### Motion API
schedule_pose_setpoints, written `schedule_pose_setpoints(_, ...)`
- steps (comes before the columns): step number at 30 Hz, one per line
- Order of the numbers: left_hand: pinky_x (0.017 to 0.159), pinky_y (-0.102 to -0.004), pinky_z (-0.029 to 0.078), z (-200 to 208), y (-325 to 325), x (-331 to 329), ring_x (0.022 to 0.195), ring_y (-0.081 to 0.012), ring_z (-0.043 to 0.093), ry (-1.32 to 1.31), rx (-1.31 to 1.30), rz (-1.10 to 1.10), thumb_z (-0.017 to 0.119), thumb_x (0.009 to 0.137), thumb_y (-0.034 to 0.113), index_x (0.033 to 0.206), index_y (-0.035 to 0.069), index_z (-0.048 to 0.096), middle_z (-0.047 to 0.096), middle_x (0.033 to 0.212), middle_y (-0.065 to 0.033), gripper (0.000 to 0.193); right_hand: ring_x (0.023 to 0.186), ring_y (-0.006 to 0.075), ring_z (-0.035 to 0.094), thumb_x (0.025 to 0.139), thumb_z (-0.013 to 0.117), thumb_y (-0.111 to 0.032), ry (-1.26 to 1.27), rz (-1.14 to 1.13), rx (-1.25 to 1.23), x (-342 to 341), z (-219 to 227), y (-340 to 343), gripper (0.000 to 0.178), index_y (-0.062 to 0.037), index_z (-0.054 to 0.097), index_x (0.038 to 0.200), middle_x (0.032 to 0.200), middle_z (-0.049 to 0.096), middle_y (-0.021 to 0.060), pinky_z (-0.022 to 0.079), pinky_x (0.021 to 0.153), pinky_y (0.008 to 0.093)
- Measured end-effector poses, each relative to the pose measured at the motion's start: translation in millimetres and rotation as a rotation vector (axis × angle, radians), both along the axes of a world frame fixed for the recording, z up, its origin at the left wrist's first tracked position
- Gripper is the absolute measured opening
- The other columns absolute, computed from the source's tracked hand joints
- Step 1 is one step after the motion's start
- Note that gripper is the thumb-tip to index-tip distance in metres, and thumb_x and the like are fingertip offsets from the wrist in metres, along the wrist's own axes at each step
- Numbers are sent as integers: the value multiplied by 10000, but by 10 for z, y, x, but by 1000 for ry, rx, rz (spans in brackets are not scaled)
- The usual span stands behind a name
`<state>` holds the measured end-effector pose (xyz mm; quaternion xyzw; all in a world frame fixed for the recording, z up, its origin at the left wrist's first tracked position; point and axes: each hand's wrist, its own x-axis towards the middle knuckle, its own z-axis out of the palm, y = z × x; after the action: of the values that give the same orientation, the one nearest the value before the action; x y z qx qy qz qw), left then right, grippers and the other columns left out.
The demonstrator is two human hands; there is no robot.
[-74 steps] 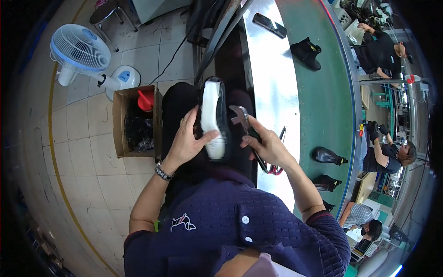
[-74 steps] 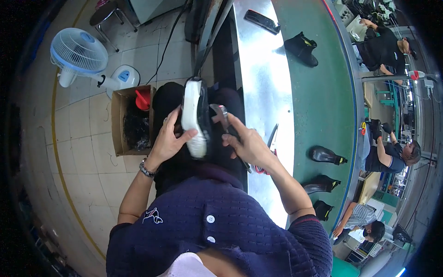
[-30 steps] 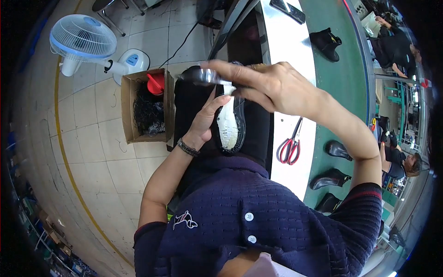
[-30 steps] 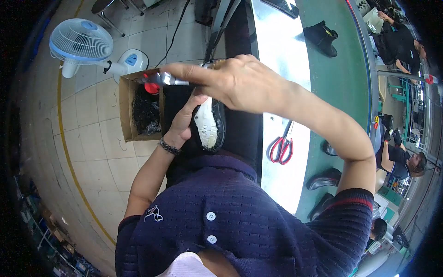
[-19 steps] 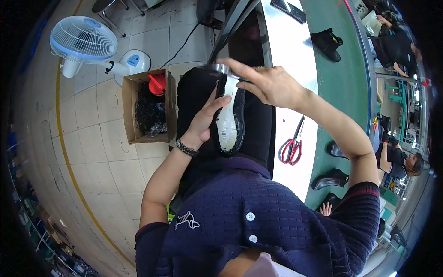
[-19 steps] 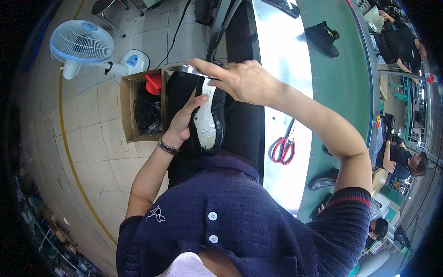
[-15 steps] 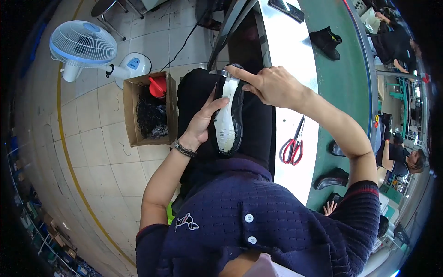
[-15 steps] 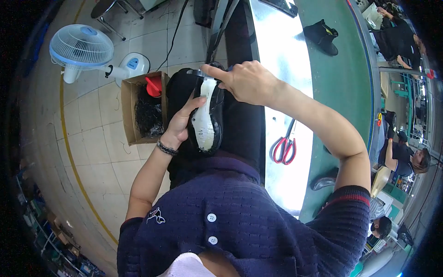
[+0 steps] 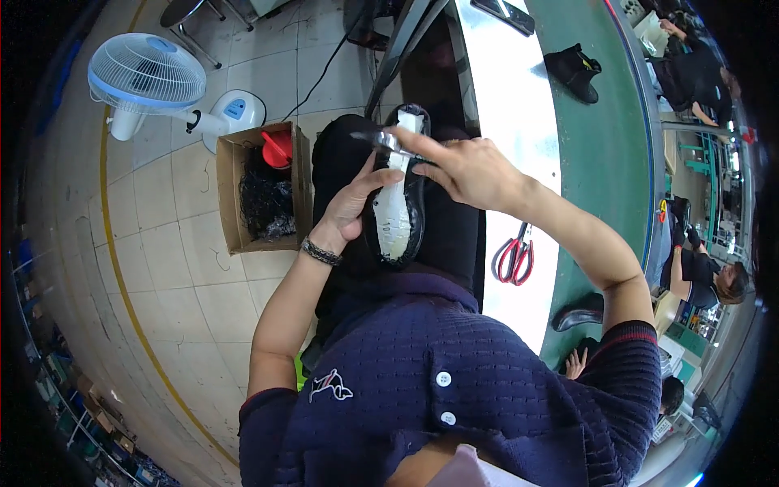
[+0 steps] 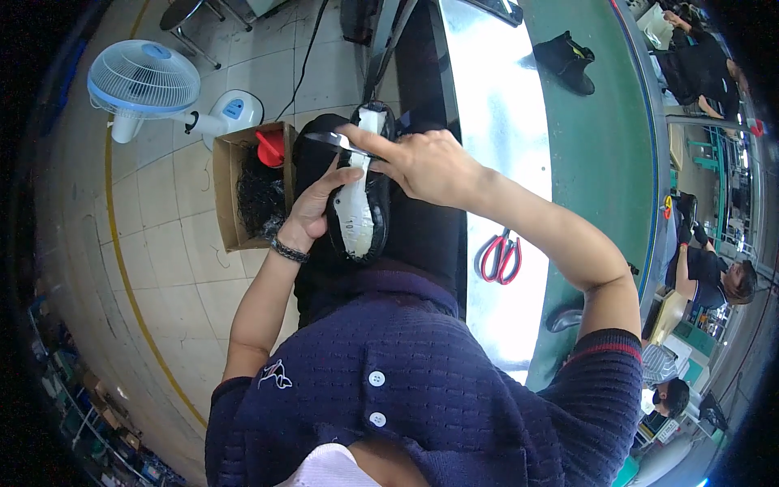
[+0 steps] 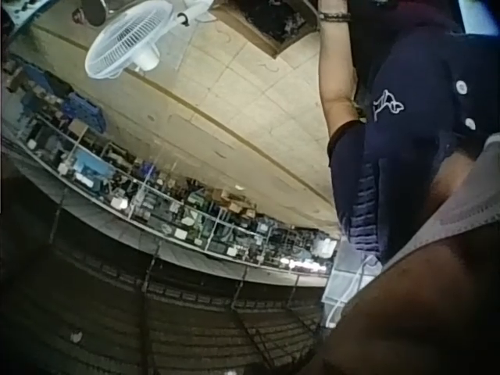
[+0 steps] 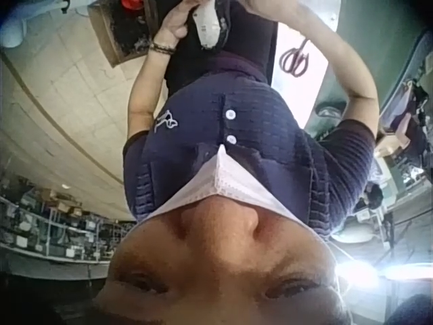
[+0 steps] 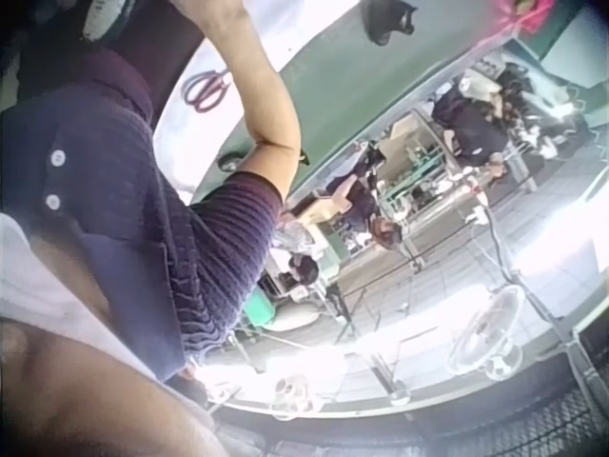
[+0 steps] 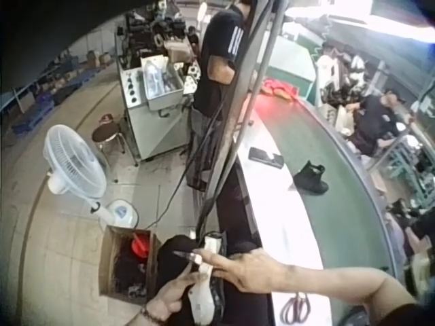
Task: Assemble and trim components of a black boot on an assembly line.
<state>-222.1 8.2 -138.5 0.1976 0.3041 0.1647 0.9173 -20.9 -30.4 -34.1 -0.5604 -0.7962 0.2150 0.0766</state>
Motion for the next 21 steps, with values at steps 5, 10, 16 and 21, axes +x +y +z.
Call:
schedule_pose_setpoints(5, 939, -318, 448, 8, -10, -91, 1031, -131, 558, 6, -26, -12, 777, 766, 163, 1454, 126, 349, 567, 1131, -10, 811, 462, 249, 598, 971, 529, -264, -205, 28, -163, -102, 197, 10, 600, -296, 244, 1498, 562, 584, 87, 499, 458, 373)
schedule_pose_setpoints(10, 939, -336, 462, -16, 4, -104, 1038, -151, 573, -15, 60, -116, 763, 783, 132, 1438, 114, 361, 568, 1146, -13, 768, 435, 226, 577, 969, 529, -293, -204, 24, -188, -134, 39, -90, 586, -289, 267, 1493, 544, 565, 91, 454, 420, 345)
schedule_pose_setpoints(16, 987, -430, 488, -35, -290, -187, 1160, -262, 580, -429, -127, -44, 542, 922, 540, 1432, 87, 352, 560, 1268, -103, 708, 471, 263, 599, 976, 511, -276, -147, 138, -50, -131, 193, -55, 600, -269, 229, 1505, 557, 580, 101, 481, 457, 389)
schedule_pose_setpoints(21, 924, -441, 530, -84, -504, -76, 1076, -335, 632, -177, 10, 87, 419, 957, 583, 1368, 18, 412, 582, 1233, -194, 699, 463, 256, 597, 974, 514, -247, -195, 31, -161, -121, 73, -75, 597, -251, 238, 1503, 555, 579, 104, 472, 443, 371)
